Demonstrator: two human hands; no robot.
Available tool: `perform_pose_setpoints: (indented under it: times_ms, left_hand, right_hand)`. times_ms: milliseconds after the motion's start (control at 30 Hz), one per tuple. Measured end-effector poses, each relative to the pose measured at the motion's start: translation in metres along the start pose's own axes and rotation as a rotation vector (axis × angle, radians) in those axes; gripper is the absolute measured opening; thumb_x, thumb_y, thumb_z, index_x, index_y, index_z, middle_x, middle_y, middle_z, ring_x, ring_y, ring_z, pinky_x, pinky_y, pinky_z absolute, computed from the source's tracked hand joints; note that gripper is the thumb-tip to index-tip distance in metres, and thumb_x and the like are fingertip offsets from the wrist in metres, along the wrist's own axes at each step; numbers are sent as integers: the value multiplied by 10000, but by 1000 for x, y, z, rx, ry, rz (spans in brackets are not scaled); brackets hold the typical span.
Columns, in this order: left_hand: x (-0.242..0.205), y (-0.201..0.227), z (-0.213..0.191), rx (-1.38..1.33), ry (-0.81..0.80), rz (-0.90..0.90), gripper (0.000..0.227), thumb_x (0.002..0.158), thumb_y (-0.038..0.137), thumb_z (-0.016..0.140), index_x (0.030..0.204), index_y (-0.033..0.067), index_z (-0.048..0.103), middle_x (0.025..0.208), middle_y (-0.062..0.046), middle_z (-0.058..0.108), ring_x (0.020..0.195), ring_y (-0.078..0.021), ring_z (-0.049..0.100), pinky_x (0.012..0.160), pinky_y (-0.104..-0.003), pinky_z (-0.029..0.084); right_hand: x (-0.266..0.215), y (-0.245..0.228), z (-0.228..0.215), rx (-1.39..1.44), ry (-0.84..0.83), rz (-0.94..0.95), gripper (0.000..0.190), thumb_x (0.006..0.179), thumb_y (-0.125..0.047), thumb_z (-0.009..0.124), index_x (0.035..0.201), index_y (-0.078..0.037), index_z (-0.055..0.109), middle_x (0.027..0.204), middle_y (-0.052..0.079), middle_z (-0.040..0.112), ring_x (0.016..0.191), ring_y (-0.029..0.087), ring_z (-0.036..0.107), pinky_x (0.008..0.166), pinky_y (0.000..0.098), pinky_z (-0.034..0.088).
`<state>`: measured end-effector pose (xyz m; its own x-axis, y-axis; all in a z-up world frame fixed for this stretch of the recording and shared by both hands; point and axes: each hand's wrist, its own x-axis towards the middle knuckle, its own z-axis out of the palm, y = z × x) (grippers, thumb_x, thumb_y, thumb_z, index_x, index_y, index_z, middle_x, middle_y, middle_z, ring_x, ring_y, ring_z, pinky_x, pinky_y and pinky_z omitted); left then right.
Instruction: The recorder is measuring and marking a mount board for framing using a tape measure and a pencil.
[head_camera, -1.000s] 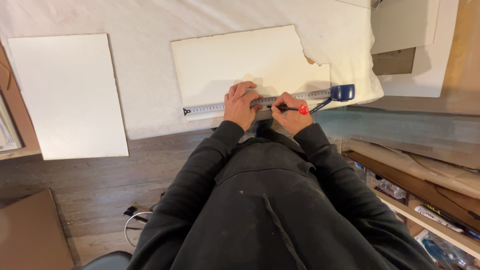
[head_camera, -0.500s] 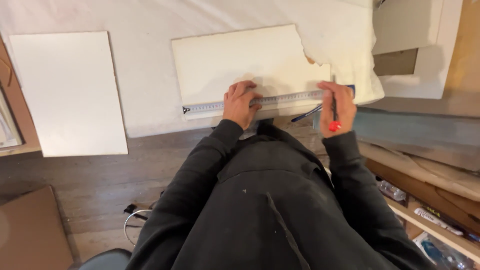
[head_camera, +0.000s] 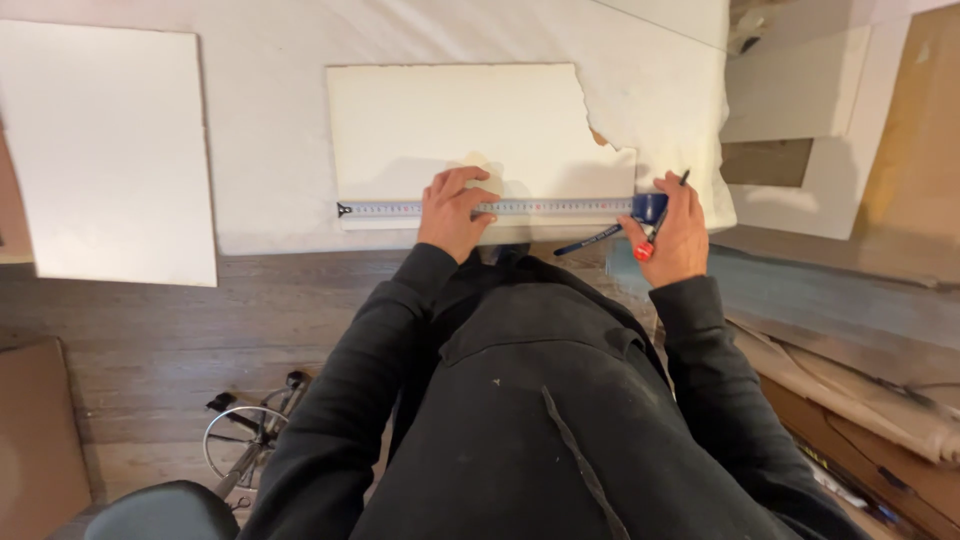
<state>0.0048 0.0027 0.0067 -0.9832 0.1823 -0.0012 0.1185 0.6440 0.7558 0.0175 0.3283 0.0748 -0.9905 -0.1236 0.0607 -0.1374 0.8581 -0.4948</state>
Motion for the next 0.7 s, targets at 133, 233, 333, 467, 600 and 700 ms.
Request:
perform_pose_setpoints:
  times_ms: [133, 233, 333, 467, 600, 700]
  left_hand:
    - [5, -5, 2, 3, -18, 20, 277, 724, 107, 847, 989, 154, 780, 1317, -1, 590, 1259, -296, 492, 1019, -457, 396]
    - [5, -8, -3, -29, -5, 63, 296, 713, 90, 843, 996, 156, 785, 1323, -6, 600, 1263, -301, 501, 1021, -454, 417]
    - [0, -27, -4, -96, -22, 102, 321, 731, 95, 830, 1040, 163, 778, 1349, -7, 596, 1277, -308, 502, 1044, -444, 450]
    - [7, -52, -30, -32, -20, 85, 330, 692, 126, 848, 1012, 193, 798, 1316, -4, 621, 1213, -298, 529, 982, -453, 449]
    - [29, -79, -76, 141, 104, 94, 306, 713, 130, 850, 1006, 203, 799, 1280, 13, 644, 1230, -286, 544, 977, -466, 427]
    - [52, -103, -110, 226, 212, 62, 296, 713, 124, 848, 991, 213, 797, 1274, 19, 648, 1246, -284, 546, 1003, -477, 416]
  right_hand:
    - [4, 3, 5, 43, 35, 33, 615, 884, -190, 847, 1356, 16, 511, 1334, 234, 605, 1213, 436, 593, 1002, 479, 508]
    - [3, 4, 5, 32, 41, 50, 579, 873, -180, 845, 1322, 5, 530, 1302, 234, 614, 1168, 431, 610, 966, 479, 518]
    - [2, -5, 3, 45, 37, 113, 568, 866, -189, 844, 1314, 5, 553, 1253, 224, 628, 1119, 420, 629, 943, 474, 526]
    - [11, -1, 3, 44, 72, 105, 529, 847, -201, 854, 1264, -9, 591, 1228, 216, 641, 1076, 405, 653, 917, 460, 540]
    - [42, -1, 11, 46, 114, 82, 528, 839, -209, 872, 1247, -10, 602, 1233, 213, 655, 1069, 397, 668, 920, 451, 549]
    - [76, -9, 18, 44, 124, 45, 533, 858, -205, 880, 1266, -7, 599, 1246, 215, 659, 1082, 398, 668, 937, 451, 551]
